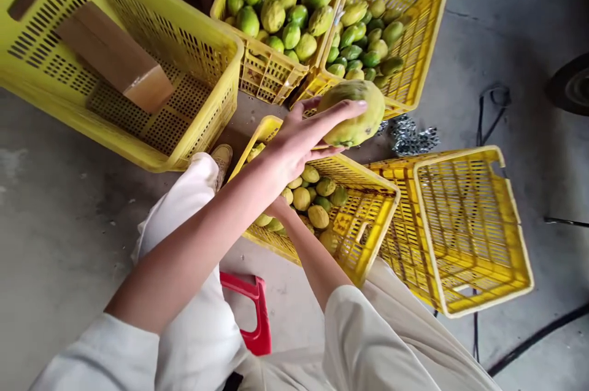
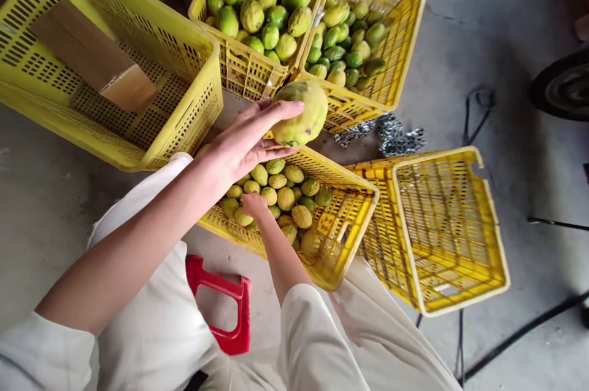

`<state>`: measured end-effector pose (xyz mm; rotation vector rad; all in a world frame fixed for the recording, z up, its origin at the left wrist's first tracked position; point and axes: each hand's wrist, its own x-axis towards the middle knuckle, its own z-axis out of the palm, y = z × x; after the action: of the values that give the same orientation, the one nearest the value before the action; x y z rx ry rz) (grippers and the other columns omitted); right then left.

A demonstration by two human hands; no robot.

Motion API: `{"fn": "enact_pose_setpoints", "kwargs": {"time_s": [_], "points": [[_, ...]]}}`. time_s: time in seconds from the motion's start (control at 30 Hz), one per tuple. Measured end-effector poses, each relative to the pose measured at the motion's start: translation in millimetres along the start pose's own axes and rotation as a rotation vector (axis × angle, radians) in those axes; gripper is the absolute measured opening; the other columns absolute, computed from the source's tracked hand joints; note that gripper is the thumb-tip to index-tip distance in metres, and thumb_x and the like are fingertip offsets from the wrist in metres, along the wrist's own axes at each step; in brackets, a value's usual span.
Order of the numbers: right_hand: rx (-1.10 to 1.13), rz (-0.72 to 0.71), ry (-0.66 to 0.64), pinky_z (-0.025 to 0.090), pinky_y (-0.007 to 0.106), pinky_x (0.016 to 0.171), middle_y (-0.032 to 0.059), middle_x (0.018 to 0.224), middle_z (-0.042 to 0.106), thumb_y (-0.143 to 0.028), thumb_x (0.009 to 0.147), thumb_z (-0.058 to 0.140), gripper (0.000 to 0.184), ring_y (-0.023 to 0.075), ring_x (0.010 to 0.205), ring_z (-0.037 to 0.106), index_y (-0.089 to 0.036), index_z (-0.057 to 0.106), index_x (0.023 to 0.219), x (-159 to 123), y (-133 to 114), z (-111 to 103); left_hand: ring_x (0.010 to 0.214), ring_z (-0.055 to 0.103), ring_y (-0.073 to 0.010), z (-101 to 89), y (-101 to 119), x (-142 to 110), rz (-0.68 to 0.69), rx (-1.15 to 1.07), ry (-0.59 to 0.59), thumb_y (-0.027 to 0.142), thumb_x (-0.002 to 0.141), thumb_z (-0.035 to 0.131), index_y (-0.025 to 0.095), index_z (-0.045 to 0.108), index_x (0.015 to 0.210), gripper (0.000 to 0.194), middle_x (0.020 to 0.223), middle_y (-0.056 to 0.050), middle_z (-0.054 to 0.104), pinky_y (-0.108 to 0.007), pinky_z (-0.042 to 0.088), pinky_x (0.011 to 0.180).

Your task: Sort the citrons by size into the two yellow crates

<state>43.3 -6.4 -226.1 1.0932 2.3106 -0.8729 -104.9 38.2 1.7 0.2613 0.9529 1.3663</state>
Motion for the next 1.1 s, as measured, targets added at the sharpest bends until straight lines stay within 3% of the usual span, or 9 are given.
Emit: {"fn": "enact_pose_setpoints", "kwargs": {"time_s": [0.1, 0.27, 0.4, 0.57, 0.7, 0.77, 0.83, 0.93, 1.1], "points": [[-0.037, -0.095, -0.066, 0.051, 0.034, 0.076, 0.0071, 0.085, 0.078, -0.007, 0.072, 0.087, 0.02, 0.0271, 0.092, 0.074, -0.022, 0.074, 0.075, -5, 3, 2, 0.143, 0.064, -0.0382, 1.4, 4, -3, -0.038, -0.044, 0.041, 0.035, 0.084, 0.09, 0.025, 0.05, 0.14, 0.07, 0.15, -0.018, 0.068, -0.049, 0.058, 0.11], [-0.101, -0.252, -0.079, 0.05, 0.04, 0.105, 0.012, 0.118, 0.081, 0.002, 0.053, 0.095, 0.05, 0.0324, 0.123, 0.069, -0.02, 0.076, 0.095, -27, 9, 4, 0.147, 0.061, -0.038, -0.3, -2, 3, -0.062, -0.039, -0.022, 0.036, 0.088, 0.087, 0.026, 0.051, 0.141, 0.065, 0.156, -0.018, 0.065, -0.049, 0.057, 0.112], [-0.141, -0.309, -0.083, 0.049, 0.037, 0.108, 0.0067, 0.119, 0.081, -0.002, 0.054, 0.097, 0.056, 0.0286, 0.125, 0.068, -0.024, 0.076, 0.101, -31, -1, 4, 0.141, 0.066, -0.037, -6.0, -9, 6, -0.039, 0.038, -0.089, 0.036, 0.086, 0.085, 0.026, 0.052, 0.141, 0.065, 0.147, -0.014, 0.072, -0.051, 0.057, 0.11], [-0.163, -0.236, -0.015, 0.046, 0.036, 0.108, 0.0056, 0.112, 0.082, -0.008, 0.055, 0.098, 0.053, 0.0285, 0.126, 0.066, -0.026, 0.076, 0.1, -40, -11, -12, 0.131, 0.072, -0.0373, -8.0, -7, 0, 0.001, 0.178, -0.093, 0.032, 0.077, 0.086, 0.027, 0.058, 0.135, 0.064, 0.132, -0.009, 0.078, -0.053, 0.061, 0.105], [-0.122, -0.088, 0.109, 0.048, 0.047, 0.111, 0.0141, 0.117, 0.08, -0.023, 0.062, 0.1, 0.068, 0.0355, 0.125, 0.065, -0.02, 0.072, 0.123, -71, 14, -46, 0.128, 0.073, -0.0365, -0.7, -4, -9, 0.023, 0.259, -0.039, 0.028, 0.064, 0.092, 0.025, 0.059, 0.13, 0.073, 0.136, -0.013, 0.076, -0.052, 0.063, 0.101], [0.049, 0.0, 0.213, 0.052, 0.049, 0.107, 0.016, 0.122, 0.078, -0.033, 0.071, 0.095, 0.067, 0.0347, 0.123, 0.066, -0.019, 0.065, 0.13, -95, 37, -70, 0.127, 0.073, -0.0359, 3.7, -5, -13, 0.035, 0.285, -0.025, 0.027, 0.059, 0.094, 0.025, 0.061, 0.125, 0.074, 0.138, -0.013, 0.074, -0.051, 0.064, 0.1], [0.482, 0.048, 0.338, 0.057, 0.045, 0.101, 0.0143, 0.125, 0.077, -0.041, 0.073, 0.091, 0.068, 0.0307, 0.116, 0.07, -0.021, 0.06, 0.129, -124, 61, -96, 0.128, 0.072, -0.0351, 8.5, -10, -16, 0.042, 0.303, -0.016, 0.026, 0.055, 0.096, 0.024, 0.063, 0.12, 0.073, 0.137, -0.013, 0.072, -0.05, 0.064, 0.101], [1.087, -0.006, 0.45, 0.061, 0.042, 0.094, 0.0082, 0.12, 0.078, -0.061, 0.073, 0.087, 0.069, 0.0272, 0.108, 0.074, -0.028, 0.057, 0.125, -164, 87, -135, 0.129, 0.07, -0.0331, 17.8, -19, -17, 0.056, 0.321, -0.025, 0.024, 0.05, 0.097, 0.023, 0.065, 0.118, 0.075, 0.133, -0.01, 0.072, -0.045, 0.063, 0.104], [1.298, -0.08, 0.554, 0.062, 0.041, 0.092, 0.0072, 0.119, 0.077, -0.082, 0.078, 0.07, 0.073, 0.0291, 0.116, 0.074, -0.029, 0.065, 0.127, -189, 95, -173, 0.136, 0.066, -0.0328, 39.5, -34, -17, 0.029, 0.36, -0.096, 0.022, 0.049, 0.099, 0.028, 0.067, 0.118, 0.076, 0.131, -0.005, 0.073, -0.043, 0.062, 0.108]]}}
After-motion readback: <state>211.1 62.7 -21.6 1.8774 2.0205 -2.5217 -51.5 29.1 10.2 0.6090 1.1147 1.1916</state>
